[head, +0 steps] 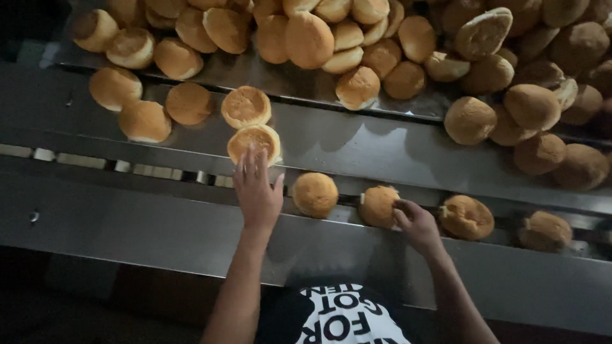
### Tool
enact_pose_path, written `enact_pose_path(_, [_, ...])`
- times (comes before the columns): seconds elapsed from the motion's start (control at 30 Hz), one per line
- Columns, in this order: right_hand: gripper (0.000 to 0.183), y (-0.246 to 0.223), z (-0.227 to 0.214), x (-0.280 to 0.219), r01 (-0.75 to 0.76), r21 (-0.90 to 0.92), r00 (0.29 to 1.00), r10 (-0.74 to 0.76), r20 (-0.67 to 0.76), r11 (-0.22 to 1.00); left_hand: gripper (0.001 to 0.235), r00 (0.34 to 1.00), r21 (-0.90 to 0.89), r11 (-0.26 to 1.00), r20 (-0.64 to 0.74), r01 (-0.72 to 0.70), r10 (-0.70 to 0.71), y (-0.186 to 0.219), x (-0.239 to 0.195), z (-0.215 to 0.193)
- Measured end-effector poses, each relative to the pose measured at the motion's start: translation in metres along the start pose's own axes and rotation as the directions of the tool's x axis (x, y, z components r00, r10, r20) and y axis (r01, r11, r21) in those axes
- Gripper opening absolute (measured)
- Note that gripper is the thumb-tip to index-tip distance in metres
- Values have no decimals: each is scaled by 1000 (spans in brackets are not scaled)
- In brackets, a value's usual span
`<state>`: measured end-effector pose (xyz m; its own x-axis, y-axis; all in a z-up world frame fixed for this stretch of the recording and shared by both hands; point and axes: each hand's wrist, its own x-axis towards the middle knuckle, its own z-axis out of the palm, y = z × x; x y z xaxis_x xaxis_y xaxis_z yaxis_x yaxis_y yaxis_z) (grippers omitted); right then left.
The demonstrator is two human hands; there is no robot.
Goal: The person picks up round bread buns from a large pile on a metal surface and places them one by one onto a moving conveyor belt. The buns are arranged in a single file line as they travel along the belt.
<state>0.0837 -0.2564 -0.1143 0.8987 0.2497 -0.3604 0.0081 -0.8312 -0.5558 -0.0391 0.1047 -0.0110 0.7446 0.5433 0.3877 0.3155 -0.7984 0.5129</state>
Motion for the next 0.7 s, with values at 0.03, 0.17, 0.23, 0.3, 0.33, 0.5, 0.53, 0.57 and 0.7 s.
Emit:
enact_pose_path(0.03, [31, -13, -11, -7, -8, 54, 999, 10, -46, 999, 70, 989, 111, 993, 138, 28, -44, -6, 10, 5])
enact_pose_path(0.17, [30, 13, -47, 22, 8, 29, 953, 1, -301, 1000, 66, 963, 231, 972, 252, 36, -95, -50, 25, 28])
enact_pose_path(0.23, [30, -21, -91, 39, 189, -74, 854, -201, -479, 979, 60, 974, 38, 988, 168, 150, -154, -56, 30, 22])
enact_pose_path(0.3, [32, -37, -122, 65, 325, -202, 691, -378, -616, 924, 55, 969, -162, 957, 108, 239, -224, -62, 34, 10])
enact_pose_path(0.33, [54, -37, -132, 83, 264, -160, 733, -305, -608, 951, 50, 847, -238, 814, 197, 529, -493, -65, 35, 0])
enact_pose_path(0.5, [96, -32, -139, 160, 89, -120, 911, -130, -392, 989, 27, 438, -700, -147, 582, 699, -685, -182, 13, 42])
enact_pose_path(0.53, [89, -16, -130, 181, 140, -244, 856, -241, -457, 960, 28, 395, -666, -179, 613, 724, -684, -192, 10, 43])
enact_pose_path(0.57, [84, 3, -121, 198, 173, -365, 789, -350, -505, 915, 32, 349, -626, -211, 646, 751, -679, -202, 7, 45])
enact_pose_path(0.7, [42, -83, -96, 141, 261, 55, 860, -206, -466, 964, 28, 460, -713, -334, 671, 617, -582, -180, 3, 11])
